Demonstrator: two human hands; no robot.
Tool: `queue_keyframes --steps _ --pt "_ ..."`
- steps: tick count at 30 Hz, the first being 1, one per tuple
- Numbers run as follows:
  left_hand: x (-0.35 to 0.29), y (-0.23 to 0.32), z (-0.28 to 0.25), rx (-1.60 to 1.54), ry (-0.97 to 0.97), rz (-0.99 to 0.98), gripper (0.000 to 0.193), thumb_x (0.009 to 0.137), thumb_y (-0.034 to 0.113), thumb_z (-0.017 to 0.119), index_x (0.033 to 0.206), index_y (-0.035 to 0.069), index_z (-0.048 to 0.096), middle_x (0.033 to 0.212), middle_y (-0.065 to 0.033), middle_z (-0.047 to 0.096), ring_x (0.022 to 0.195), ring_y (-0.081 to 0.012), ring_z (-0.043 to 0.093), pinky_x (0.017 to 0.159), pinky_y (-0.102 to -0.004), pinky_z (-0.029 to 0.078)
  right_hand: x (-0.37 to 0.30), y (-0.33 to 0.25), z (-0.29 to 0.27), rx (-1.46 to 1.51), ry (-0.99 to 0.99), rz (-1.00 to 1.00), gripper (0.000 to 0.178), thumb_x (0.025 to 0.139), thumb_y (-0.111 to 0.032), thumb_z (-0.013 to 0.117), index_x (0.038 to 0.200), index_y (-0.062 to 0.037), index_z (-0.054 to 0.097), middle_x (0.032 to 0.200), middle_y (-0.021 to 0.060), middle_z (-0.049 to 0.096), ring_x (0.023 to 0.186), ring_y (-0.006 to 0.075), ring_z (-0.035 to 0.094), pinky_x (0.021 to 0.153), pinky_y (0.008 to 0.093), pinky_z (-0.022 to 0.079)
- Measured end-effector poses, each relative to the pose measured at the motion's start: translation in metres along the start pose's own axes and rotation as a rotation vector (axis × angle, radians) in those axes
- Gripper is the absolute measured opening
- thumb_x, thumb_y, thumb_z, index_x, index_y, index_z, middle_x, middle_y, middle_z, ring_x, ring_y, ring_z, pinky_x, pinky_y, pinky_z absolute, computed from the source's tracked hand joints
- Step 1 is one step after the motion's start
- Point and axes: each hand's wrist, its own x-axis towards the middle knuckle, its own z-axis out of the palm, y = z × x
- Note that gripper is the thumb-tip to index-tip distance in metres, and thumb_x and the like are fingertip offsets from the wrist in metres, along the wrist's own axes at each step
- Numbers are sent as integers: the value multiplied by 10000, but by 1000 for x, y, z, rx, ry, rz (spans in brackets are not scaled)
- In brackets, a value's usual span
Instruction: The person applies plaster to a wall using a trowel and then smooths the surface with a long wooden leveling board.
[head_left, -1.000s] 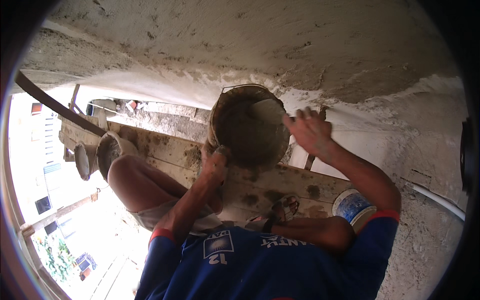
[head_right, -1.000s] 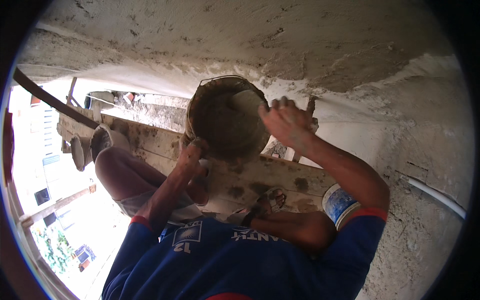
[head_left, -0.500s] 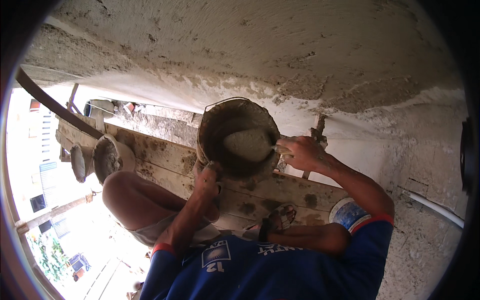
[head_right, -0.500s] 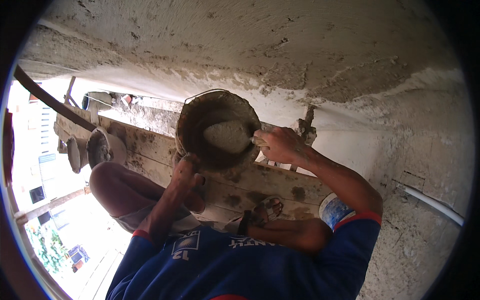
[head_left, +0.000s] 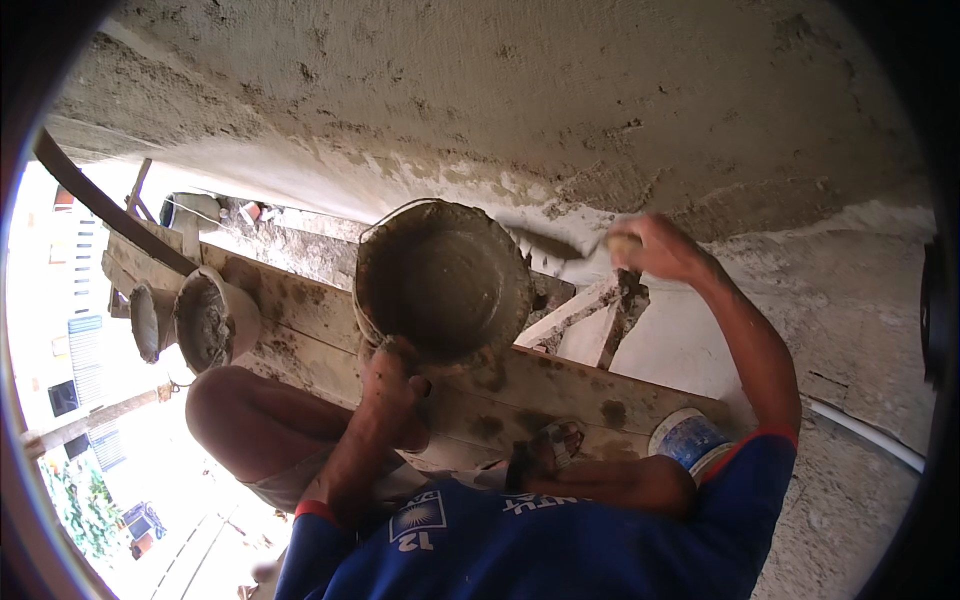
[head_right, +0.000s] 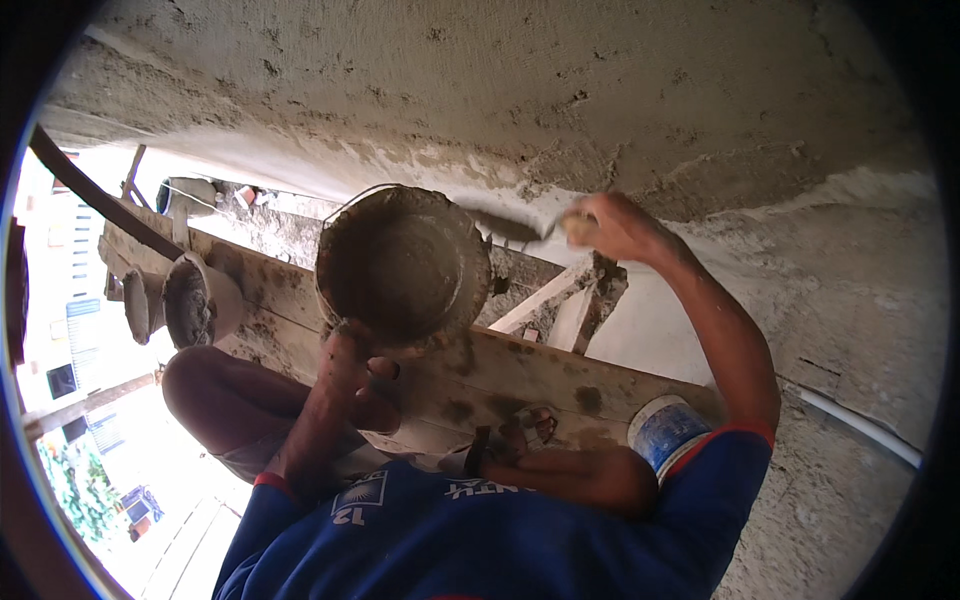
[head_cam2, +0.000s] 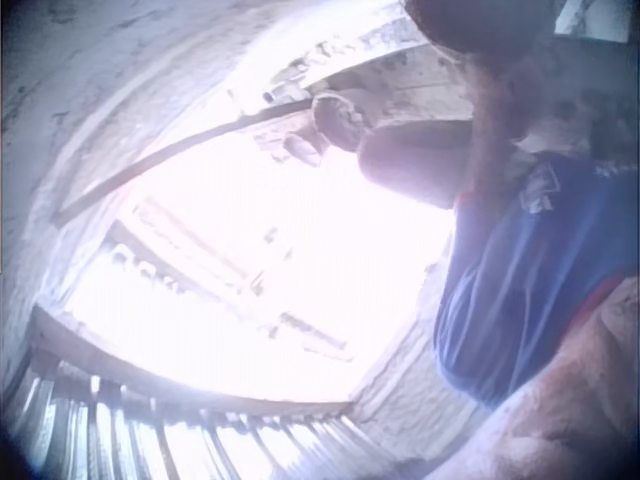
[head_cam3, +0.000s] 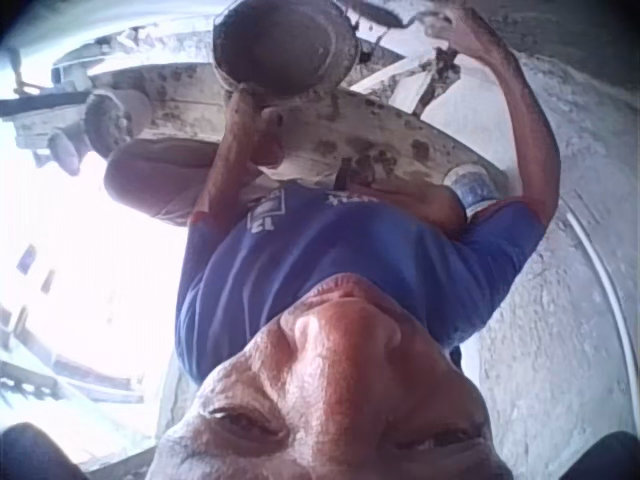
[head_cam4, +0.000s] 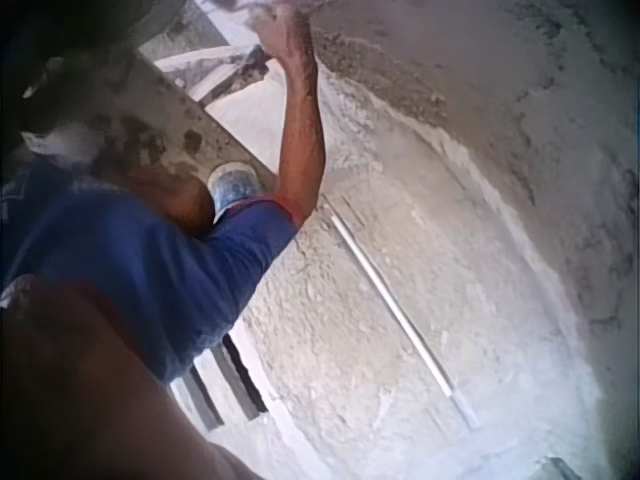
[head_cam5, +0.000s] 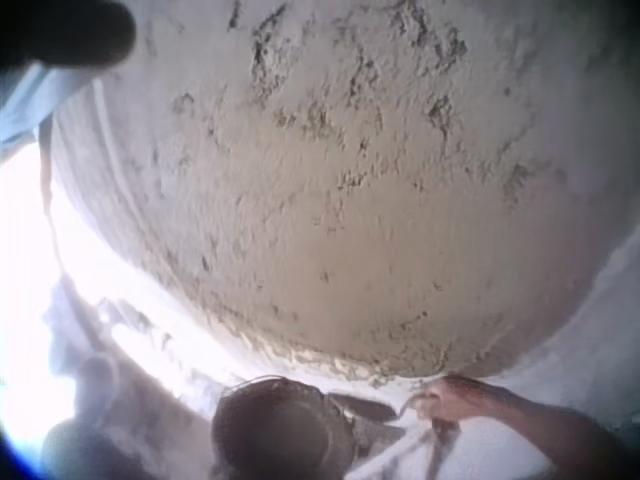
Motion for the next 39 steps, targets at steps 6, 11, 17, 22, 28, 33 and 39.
queue_keyframes --steps 6,11,17,22,28,33,39 --pt "-10 2 1 110 48 -28 187 874 208 466 919 58 569 836 -14 543 765 -154 532 594 -324 440 -79 -89 -62 -167 588 -162 347 814 -194 638 1133 -70 580 863 128 645 781 220 630 715 351 514" --pt "-15 10 7 107 -31 242 149 865 155 470 915 53 567 784 -1 532 695 -123 507 538 -275 414 -94 -91 -15 -340 268 -148 379 828 -212 606 1173 -74 529 969 188 608 905 285 618 770 370 514" --pt "-27 39 39 -199 -97 40 178 830 96 521 997 36 538 819 -1 554 699 -96 503 585 -242 420 -39 -88 74 -819 184 -79 280 852 -146 476 1099 -28 533 874 225 610 916 336 618 728 438 509" --pt "-20 17 51 -156 -182 259 272 835 109 536 1096 47 491 824 -21 565 723 -120 527 641 -252 447 -45 -62 85 -473 56 -213 245 745 -65 534 983 -19 564 780 217 626 781 401 632 674 492 503" --pt "-27 31 60 -249 -166 -70 290 815 52 571 1100 86 531 846 7 568 683 -99 554 585 -234 459 -96 -67 47 -262 78 -69 274 735 -107 563 1002 -45 574 789 221 629 766 414 623 692 479 499" --pt "-33 20 53 -417 -143 -47 345 825 71 600 1151 81 489 911 5 560 764 -113 547 645 -259 467 -138 -113 -8 -164 178 -161 339 738 -170 643 1056 -73 576 826 190 637 807 372 625 731 450 488" --pt "-42 13 46 -316 -151 19 310 827 114 561 1130 75 510 863 1 572 772 -103 558 673 -257 473 -121 -117 -64 -70 -5 -69 303 789 -196 654 1052 -54 602 861 158 661 801 281 653 741 377 510"
